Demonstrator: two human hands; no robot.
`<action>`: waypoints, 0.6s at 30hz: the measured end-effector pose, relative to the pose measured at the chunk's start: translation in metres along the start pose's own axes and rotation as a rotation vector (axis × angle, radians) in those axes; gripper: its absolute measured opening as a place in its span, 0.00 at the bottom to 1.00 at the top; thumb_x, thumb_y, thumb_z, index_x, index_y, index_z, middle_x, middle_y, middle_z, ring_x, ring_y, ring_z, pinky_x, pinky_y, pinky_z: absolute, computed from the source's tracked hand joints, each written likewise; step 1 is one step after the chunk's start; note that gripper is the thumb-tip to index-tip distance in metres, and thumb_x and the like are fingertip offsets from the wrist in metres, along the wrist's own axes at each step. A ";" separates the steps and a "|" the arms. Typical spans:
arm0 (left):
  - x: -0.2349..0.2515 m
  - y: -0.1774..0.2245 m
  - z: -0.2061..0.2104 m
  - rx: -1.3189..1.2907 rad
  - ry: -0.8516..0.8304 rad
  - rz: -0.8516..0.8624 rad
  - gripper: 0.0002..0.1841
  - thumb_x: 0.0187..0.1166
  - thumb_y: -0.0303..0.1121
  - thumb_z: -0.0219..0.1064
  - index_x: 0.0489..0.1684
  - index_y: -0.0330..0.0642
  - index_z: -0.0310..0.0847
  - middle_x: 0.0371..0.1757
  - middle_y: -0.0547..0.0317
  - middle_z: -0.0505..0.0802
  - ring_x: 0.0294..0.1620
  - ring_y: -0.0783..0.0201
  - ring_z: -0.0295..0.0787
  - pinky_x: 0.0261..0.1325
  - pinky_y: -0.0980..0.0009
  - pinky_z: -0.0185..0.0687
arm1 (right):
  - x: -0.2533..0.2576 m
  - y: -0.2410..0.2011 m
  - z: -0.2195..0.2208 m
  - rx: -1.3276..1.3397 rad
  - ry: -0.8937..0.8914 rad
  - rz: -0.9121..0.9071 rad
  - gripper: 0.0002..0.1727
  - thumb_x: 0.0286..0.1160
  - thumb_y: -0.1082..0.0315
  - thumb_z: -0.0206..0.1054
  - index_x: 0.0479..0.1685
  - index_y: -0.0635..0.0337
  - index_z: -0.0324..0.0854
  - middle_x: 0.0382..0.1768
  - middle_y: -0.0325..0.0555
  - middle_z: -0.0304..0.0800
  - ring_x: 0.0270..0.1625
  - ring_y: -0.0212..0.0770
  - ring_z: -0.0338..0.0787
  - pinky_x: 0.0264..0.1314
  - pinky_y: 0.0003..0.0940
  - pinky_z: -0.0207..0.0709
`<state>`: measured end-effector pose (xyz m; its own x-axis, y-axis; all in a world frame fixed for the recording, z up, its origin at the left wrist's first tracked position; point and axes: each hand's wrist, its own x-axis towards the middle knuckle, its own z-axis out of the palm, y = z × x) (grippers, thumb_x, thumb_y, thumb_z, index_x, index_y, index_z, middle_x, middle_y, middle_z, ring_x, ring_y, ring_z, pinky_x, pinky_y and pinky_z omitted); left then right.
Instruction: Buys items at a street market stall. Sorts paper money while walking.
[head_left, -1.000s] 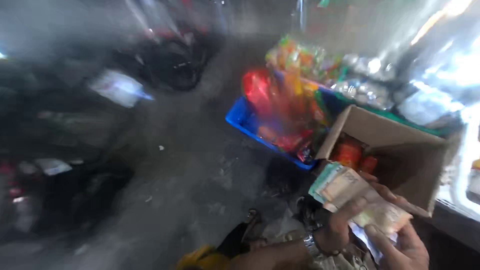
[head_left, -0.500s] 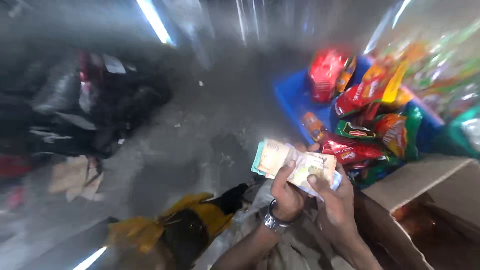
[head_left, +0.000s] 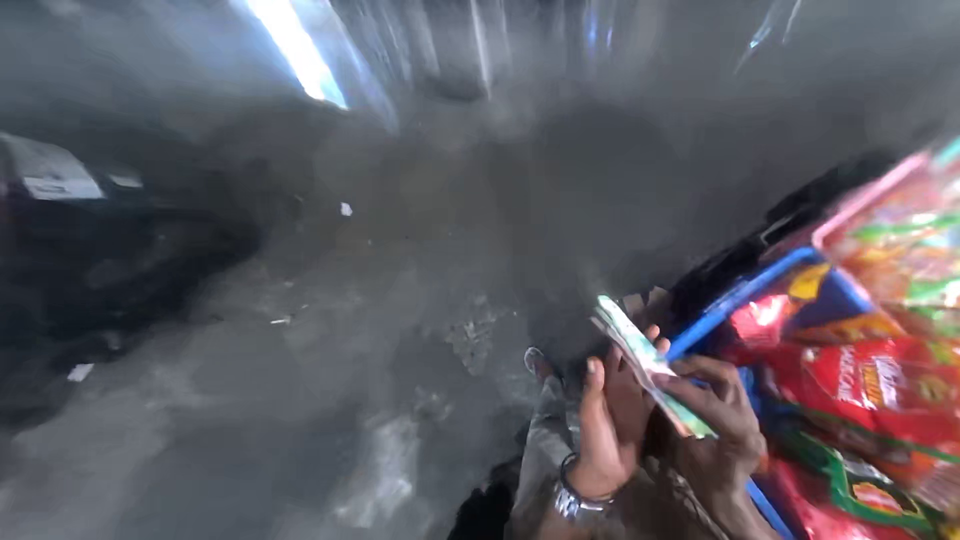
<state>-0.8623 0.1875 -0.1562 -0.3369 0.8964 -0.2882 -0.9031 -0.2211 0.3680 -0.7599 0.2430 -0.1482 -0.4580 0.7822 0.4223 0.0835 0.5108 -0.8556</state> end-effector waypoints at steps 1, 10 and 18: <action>0.011 0.028 -0.002 0.006 -0.023 0.003 0.49 0.73 0.70 0.61 0.84 0.37 0.63 0.79 0.43 0.82 0.80 0.49 0.79 0.77 0.57 0.79 | 0.018 0.002 0.021 -0.065 -0.072 -0.056 0.11 0.80 0.62 0.68 0.55 0.37 0.91 0.59 0.40 0.87 0.63 0.32 0.87 0.67 0.27 0.83; 0.115 0.212 0.001 0.303 0.216 0.026 0.22 0.92 0.33 0.42 0.77 0.29 0.67 0.57 0.41 0.94 0.59 0.52 0.94 0.66 0.58 0.89 | 0.151 -0.018 0.127 0.049 -0.520 0.151 0.34 0.63 0.49 0.81 0.75 0.35 0.81 0.80 0.47 0.72 0.85 0.46 0.68 0.83 0.48 0.71; 0.243 0.255 0.020 0.722 0.214 0.009 0.21 0.77 0.26 0.69 0.66 0.27 0.73 0.47 0.48 0.94 0.45 0.60 0.95 0.52 0.61 0.94 | 0.304 0.046 0.173 0.527 0.011 0.668 0.13 0.70 0.69 0.76 0.51 0.65 0.90 0.44 0.43 0.94 0.42 0.33 0.93 0.45 0.29 0.91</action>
<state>-1.1689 0.3567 -0.1152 -0.4542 0.7853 -0.4207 -0.5257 0.1450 0.8382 -1.0487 0.4424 -0.1110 -0.4506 0.8652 -0.2201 -0.0915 -0.2900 -0.9527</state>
